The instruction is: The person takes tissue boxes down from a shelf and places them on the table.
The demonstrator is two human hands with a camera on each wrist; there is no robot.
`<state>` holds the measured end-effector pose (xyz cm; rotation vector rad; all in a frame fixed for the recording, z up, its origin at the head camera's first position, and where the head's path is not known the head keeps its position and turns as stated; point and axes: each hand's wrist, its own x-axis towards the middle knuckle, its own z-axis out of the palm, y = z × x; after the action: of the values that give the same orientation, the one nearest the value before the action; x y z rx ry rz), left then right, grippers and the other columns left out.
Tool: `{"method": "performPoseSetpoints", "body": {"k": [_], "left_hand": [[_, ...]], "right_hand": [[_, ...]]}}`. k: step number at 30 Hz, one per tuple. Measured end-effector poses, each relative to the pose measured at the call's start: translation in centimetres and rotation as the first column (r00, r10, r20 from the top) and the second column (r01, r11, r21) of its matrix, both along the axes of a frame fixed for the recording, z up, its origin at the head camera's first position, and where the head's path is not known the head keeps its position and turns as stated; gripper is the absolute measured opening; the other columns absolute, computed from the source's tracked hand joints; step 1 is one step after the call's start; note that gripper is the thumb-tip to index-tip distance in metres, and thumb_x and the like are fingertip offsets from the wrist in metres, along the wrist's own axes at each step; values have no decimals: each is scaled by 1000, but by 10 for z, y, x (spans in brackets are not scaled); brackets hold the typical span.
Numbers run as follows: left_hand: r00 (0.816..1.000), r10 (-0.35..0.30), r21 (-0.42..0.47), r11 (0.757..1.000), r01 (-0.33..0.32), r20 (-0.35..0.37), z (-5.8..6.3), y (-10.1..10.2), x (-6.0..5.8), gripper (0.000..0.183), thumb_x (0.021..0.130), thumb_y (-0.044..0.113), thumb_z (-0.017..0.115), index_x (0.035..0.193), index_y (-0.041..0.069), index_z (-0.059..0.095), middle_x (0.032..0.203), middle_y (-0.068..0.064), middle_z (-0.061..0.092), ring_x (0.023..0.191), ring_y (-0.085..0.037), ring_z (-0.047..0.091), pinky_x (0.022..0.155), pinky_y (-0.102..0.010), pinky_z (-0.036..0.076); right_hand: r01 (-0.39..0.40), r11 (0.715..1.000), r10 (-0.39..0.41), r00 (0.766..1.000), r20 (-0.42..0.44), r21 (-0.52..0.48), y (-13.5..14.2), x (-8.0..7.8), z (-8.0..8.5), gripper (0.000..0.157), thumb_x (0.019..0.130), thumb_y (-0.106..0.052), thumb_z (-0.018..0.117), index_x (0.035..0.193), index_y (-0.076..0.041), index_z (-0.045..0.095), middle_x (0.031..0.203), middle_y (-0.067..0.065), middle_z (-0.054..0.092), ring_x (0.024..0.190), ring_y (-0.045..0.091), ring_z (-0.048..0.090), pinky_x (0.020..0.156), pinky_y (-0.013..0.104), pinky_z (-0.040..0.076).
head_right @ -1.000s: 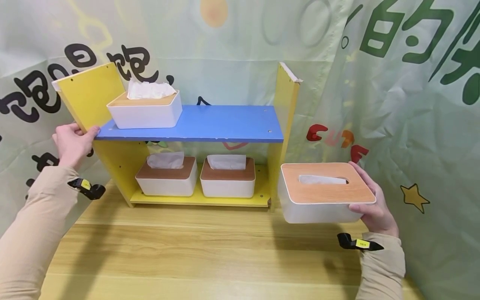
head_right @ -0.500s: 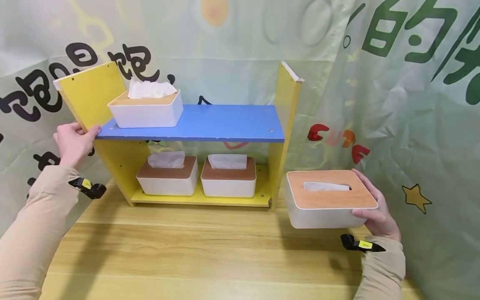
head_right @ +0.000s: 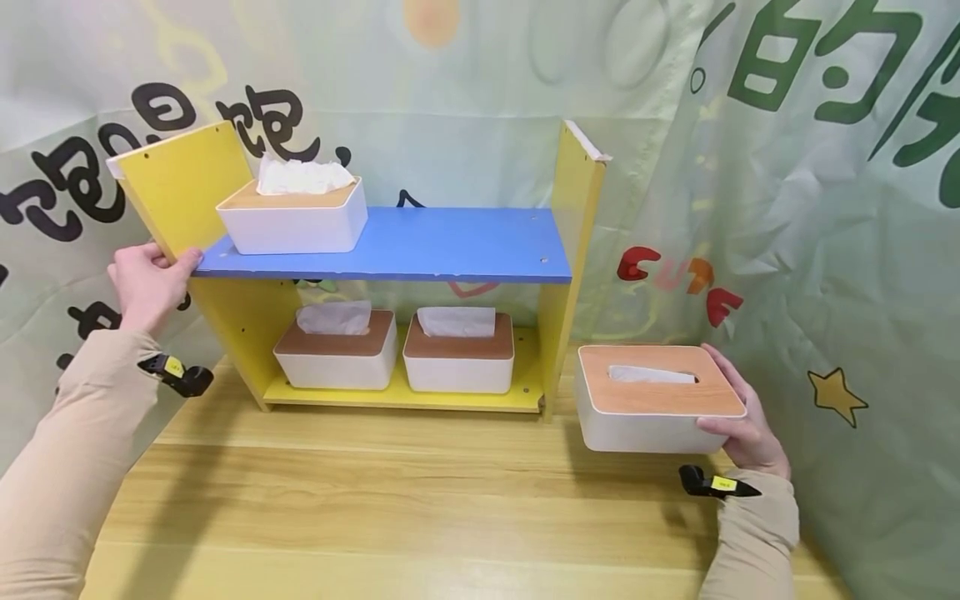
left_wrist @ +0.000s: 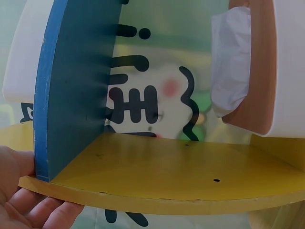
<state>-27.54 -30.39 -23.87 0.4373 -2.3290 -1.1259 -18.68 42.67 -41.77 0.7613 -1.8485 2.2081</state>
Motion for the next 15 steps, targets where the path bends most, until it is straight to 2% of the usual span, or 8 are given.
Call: {"method": "performPoseSetpoints", "body": {"k": [4,9,11,15], "left_hand": [[1000,-1,-7,1000,1,2,0,1,0,51,96,38,60,131,0,65,44,41,37,108,-12,34,105,-36,30],[1000,4,-14,1000,-4,-11,0,0,0,51,96,37,61,130,0,65,43,43,35,121,-20,37,100,-30,30],[1000,2,-11,1000,-2,-19,0,0,0,50,96,36,61,130,0,65,43,44,34,125,-22,37,102,-31,31],[1000,-10,1,1000,10,-25,-2,0,0,51,96,36,61,130,-1,65,43,43,35,123,-20,36,111,-37,29]], "right_hand": [[35,999,-35,999,23,4,0,-2,-10,94,72,23,47,158,-7,26,148,-6,51,122,7,54,95,18,47],[61,998,-62,997,49,17,-1,-7,-19,91,75,21,49,158,-9,26,146,-8,52,122,5,55,95,17,47],[65,998,-66,996,58,15,-1,-9,-23,90,76,21,49,158,-9,26,145,-8,53,123,4,54,96,16,46],[88,995,-90,993,72,38,0,-14,-28,89,78,19,50,158,-11,26,144,-10,52,122,2,54,96,15,45]]}}
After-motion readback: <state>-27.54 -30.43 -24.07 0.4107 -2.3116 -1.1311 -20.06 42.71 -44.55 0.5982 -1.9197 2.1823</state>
